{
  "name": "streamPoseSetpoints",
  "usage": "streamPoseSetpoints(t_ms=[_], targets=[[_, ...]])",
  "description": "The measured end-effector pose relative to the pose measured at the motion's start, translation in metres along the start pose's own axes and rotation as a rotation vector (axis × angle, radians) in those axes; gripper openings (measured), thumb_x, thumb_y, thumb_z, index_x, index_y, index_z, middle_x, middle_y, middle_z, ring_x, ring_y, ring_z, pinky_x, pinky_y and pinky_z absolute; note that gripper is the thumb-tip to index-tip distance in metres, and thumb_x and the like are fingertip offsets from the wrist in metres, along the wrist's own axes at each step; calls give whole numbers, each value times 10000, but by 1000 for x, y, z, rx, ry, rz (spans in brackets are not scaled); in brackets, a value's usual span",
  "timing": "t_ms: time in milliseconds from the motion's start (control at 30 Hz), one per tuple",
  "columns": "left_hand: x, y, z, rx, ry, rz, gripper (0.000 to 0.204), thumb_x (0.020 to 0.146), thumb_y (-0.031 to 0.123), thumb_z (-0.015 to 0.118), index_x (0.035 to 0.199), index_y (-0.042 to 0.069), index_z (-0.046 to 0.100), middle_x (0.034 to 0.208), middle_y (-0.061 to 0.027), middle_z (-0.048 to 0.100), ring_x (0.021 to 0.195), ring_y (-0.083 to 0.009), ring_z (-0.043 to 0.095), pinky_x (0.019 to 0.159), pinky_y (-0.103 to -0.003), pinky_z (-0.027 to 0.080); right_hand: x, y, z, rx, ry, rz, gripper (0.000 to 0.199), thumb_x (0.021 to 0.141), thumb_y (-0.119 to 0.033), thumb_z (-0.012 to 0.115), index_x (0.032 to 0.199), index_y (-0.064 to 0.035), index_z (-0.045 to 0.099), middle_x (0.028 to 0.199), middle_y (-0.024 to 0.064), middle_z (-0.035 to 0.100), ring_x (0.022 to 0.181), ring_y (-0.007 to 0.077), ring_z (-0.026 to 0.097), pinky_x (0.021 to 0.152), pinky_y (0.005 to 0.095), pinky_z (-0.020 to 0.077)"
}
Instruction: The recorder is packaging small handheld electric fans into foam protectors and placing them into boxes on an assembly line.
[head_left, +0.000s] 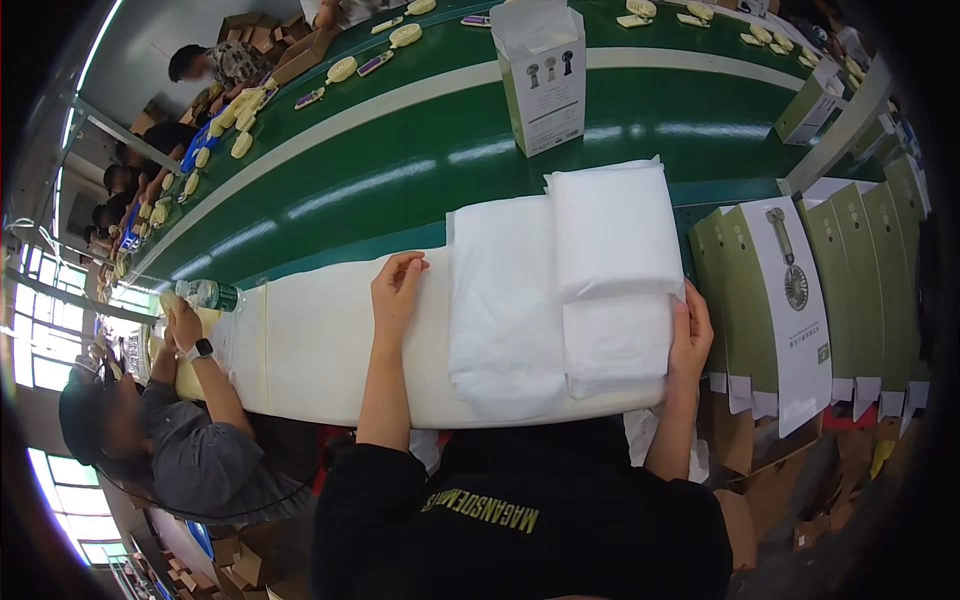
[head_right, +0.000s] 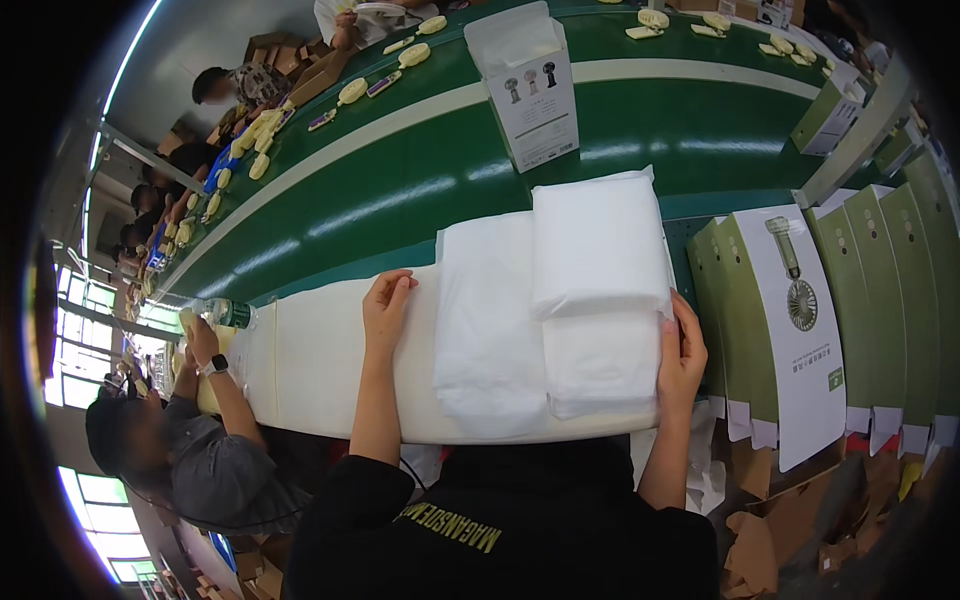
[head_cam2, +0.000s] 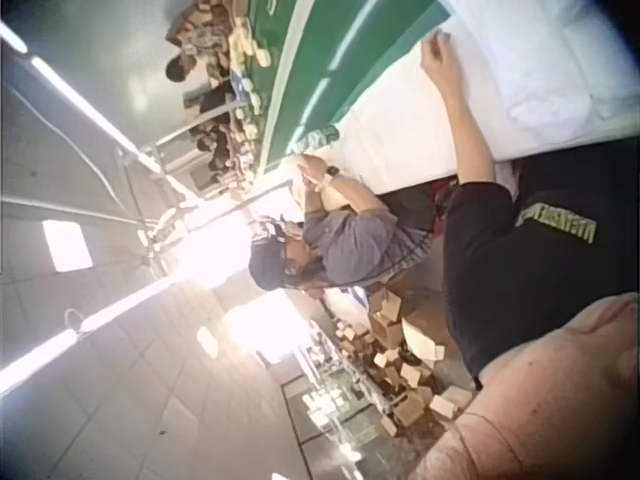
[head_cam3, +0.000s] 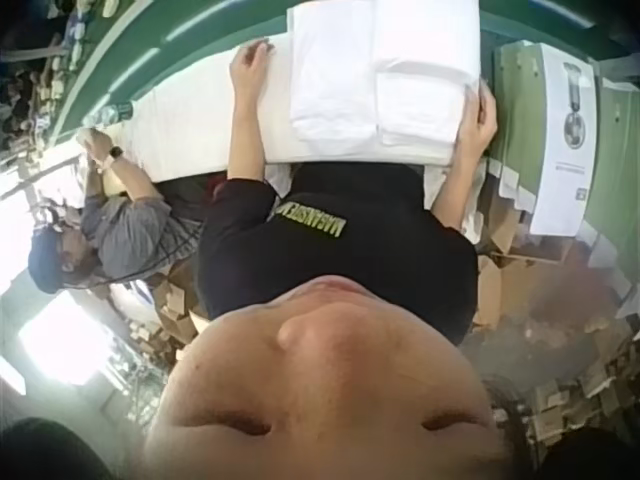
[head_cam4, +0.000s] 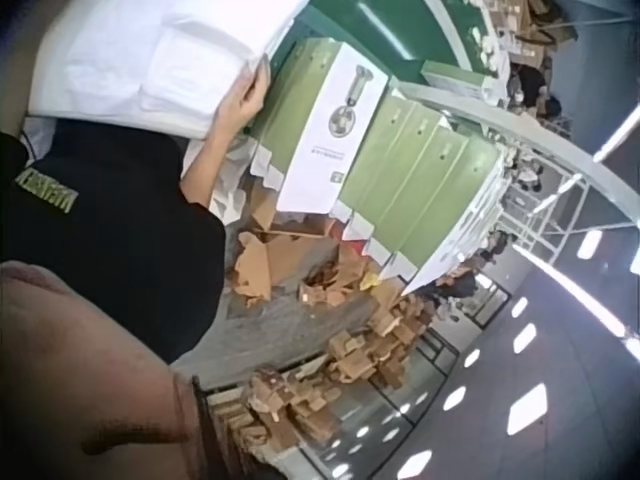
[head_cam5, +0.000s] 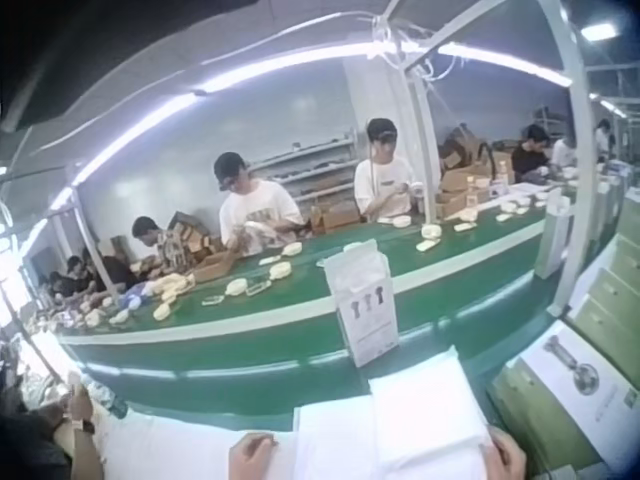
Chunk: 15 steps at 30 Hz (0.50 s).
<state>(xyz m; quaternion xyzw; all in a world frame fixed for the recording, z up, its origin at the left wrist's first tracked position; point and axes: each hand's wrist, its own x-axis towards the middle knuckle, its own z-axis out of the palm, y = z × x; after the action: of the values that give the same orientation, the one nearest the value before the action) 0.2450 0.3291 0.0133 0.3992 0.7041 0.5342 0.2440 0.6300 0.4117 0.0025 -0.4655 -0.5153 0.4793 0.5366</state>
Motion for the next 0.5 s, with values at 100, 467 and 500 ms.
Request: streamPoseSetpoints(t_ms=[100,467,500], targets=[[0,-1,4,132,-47,34,136,916,106,571,982,10,641,873,-29,661,821,-97,585,734,-216,432,1,3,-3,-3,12,4,322,938,-72,471,1233,37,538,1251,119,566,1123,176,531,979,281,380],[-11,8,7,231,-81,227,94,830,43,632,921,47,654,882,-56,655,831,-186,591,725,-286,450,4,7,-7,-1,68,23,286,956,-106,472,1188,23,579,1162,105,613,1030,140,560,926,262,408],[-15,13,6,236,-76,218,94,830,43,632,921,47,654,882,-56,655,831,-186,591,725,-286,450,5,7,-8,-20,77,19,284,958,-110,471,1184,22,582,1155,103,616,1024,137,562,924,261,409]])
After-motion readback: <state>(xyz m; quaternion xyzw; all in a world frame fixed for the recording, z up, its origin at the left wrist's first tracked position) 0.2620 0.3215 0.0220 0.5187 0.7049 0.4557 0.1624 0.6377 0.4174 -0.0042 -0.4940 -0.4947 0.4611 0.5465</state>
